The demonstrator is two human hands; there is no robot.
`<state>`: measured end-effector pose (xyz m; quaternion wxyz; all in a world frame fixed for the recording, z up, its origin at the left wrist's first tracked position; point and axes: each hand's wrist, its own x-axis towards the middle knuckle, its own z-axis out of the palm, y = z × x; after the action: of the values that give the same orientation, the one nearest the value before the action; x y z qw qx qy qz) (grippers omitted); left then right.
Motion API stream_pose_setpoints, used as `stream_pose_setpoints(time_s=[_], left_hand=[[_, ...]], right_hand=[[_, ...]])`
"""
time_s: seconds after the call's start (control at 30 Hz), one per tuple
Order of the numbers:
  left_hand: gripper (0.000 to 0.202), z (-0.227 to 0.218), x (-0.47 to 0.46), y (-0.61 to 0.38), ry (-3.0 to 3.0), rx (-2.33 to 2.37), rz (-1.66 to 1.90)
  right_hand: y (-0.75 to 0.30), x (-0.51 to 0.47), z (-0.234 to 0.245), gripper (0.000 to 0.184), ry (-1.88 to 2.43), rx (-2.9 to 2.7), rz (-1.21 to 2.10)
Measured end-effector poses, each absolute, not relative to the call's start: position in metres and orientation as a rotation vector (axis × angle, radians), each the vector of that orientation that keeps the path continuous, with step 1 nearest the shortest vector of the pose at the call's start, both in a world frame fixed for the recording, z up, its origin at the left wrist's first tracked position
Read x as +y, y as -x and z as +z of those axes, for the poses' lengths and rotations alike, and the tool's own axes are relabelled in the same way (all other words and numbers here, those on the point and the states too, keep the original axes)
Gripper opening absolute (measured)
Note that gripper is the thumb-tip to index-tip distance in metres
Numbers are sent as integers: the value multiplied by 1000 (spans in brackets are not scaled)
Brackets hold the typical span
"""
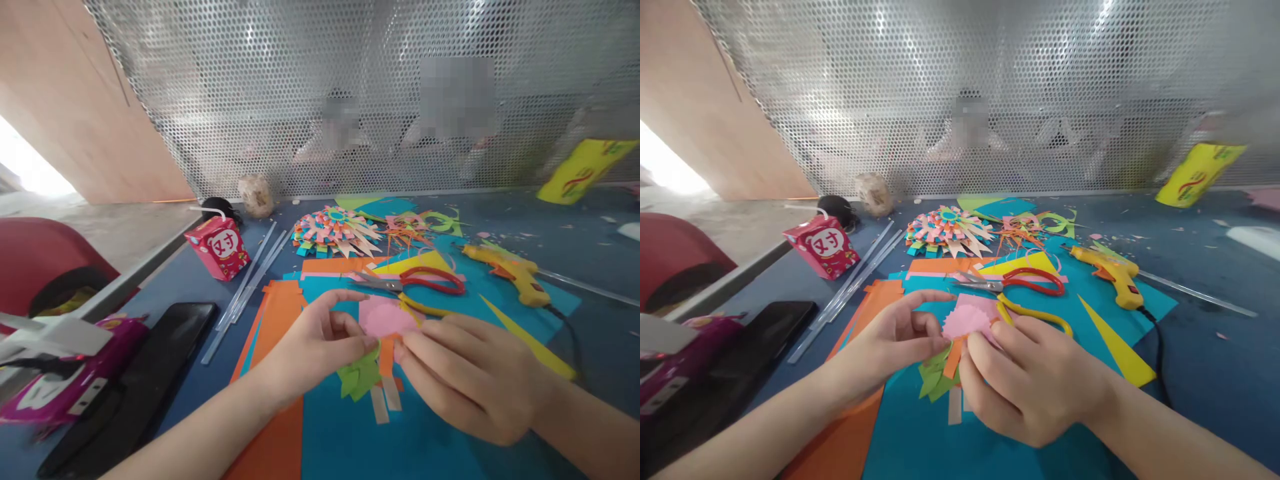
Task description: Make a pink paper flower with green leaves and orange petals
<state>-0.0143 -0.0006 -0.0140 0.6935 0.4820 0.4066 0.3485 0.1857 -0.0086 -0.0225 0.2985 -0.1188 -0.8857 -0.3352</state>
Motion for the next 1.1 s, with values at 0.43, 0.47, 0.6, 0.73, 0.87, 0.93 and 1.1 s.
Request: stream_pose_setpoints(time_s=[0.43,0.47,0.6,0.73,0.87,0.93,1.1], left_hand=[[37,-17,5,15,-1223,1015,820],[38,-18,7,16,-1251,1047,849],[38,-19,12,24,-1477,1182,915],[34,-19,10,28,-1689,1173,705],[50,-20,5,31,-1832,1104,523],[69,-19,3,34,-1899,1102,455],[82,-19,4,38,-1967,1153,279]], right_hand=[[-185,-3,-25,20,470,-2337,-828],[-186,1,-29,18,574,-2317,-728],[-196,21,-44,11,986,-2192,-345],[-204,33,-47,14,887,-2317,-483],[-200,26,-37,18,716,-2658,-394],[-198,21,-31,13,751,-2713,-132],[-209,27,-26,20,963,-2518,242]])
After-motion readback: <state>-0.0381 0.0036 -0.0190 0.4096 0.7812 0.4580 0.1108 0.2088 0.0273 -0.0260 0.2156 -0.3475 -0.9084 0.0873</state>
